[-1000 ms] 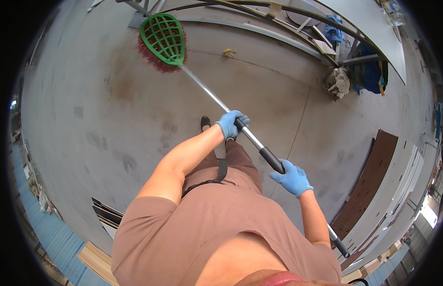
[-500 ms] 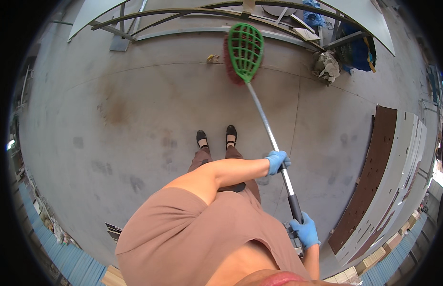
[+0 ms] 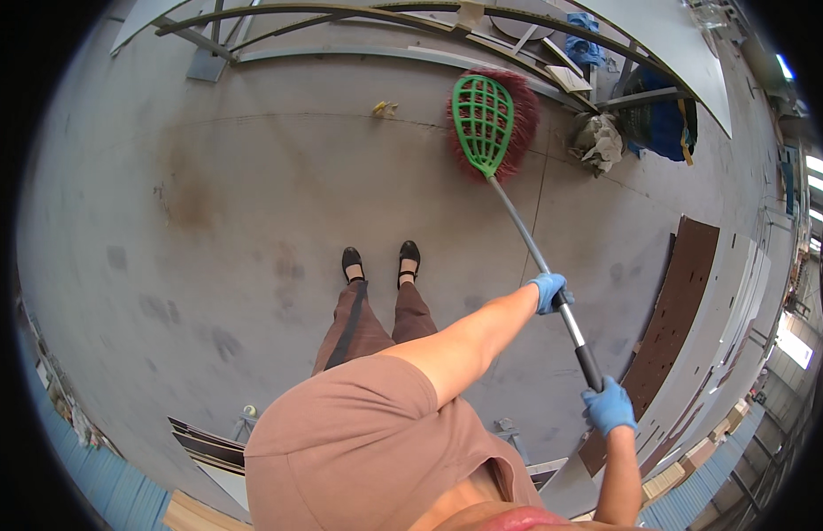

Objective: The person discards a yellow sponge into a green bin, then picks up a mop and sweeps a large concrete floor in a workshop. The person squats to scrape debris from a crack in the floor with a small tool, then resumes sweeping the area.

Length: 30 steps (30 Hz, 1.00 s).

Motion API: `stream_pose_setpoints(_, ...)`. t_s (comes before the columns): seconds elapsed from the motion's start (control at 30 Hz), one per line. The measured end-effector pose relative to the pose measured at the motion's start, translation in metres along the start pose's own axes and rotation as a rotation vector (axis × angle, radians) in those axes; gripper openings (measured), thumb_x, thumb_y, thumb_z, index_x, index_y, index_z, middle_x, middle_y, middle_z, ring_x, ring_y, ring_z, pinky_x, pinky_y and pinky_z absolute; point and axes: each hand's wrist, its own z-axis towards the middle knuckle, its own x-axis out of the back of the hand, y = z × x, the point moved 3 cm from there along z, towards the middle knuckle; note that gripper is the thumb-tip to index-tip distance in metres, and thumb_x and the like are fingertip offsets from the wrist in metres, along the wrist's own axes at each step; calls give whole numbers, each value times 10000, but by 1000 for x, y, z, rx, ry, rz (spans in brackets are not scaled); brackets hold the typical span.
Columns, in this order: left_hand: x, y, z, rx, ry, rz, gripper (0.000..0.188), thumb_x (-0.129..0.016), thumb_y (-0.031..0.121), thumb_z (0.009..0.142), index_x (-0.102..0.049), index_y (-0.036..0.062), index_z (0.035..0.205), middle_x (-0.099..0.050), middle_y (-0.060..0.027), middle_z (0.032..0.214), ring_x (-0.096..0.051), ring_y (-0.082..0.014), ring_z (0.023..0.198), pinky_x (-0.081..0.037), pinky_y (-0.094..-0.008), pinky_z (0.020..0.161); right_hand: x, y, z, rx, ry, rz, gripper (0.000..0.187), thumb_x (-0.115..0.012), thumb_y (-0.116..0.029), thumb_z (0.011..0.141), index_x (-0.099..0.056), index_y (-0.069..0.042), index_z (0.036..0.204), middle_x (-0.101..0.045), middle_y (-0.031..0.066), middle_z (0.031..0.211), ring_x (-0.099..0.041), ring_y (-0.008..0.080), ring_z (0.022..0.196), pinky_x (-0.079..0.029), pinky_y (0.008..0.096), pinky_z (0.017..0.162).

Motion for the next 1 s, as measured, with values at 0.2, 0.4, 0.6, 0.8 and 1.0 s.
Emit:
stream_pose_setpoints(0.2, 14, 50, -29, -106, -99, -208, 46, -568, 90, 934, -528, 67, 927, -612, -85, 740, -652, -226, 656, -619, -418, 666, 41, -60, 5, 35, -110, -5, 298, -628, -207, 879, -582, 7, 1081, -672, 138, 706, -677, 215, 552, -537, 348, 540)
stream_pose_setpoints(0.4, 84, 60, -58, -242, -105, -335, 85, -598, 123, 935, -559, 76, 875, -648, -82, 753, -672, -235, 697, -611, -408, 687, 33, -101, -5, 158, -177, -249, 341, -598, -279, 872, -610, -9, 1080, -701, 122, 736, -702, 222, 645, -535, 365, 648)
stream_pose_setpoints(0.6, 256, 123, -90, -453, 53, -390, 129, -558, 123, 921, -601, 33, 839, -642, -111, 708, -631, -254, 626, -581, -436, 644, -57, -201, 41, 519, -250, -395, 384, -634, -339, 860, -616, -35, 1094, -711, 123, 782, -711, 251, 692, -543, 392, 700)
stream_pose_setpoints(0.8, 374, 167, -158, -625, 551, -323, 265, -433, 203, 978, -615, 11, 967, -679, -109, 783, -659, -244, 635, -587, -413, 599, -120, -251, 39, 929, -46, -169, 547, -632, -412, 862, -560, -120, 1318, -723, 159, 1050, -692, 341, 969, -519, 452, 873)
stream_pose_setpoints(1.0, 302, 150, -163, -722, 354, -263, 115, -539, 108, 873, -613, 32, 829, -645, -103, 726, -624, -246, 586, -558, -391, 556, -64, -181, 34, 747, 38, -416, 449, -647, -424, 865, -612, -119, 1193, -722, 168, 1013, -677, 362, 990, -514, 476, 858)
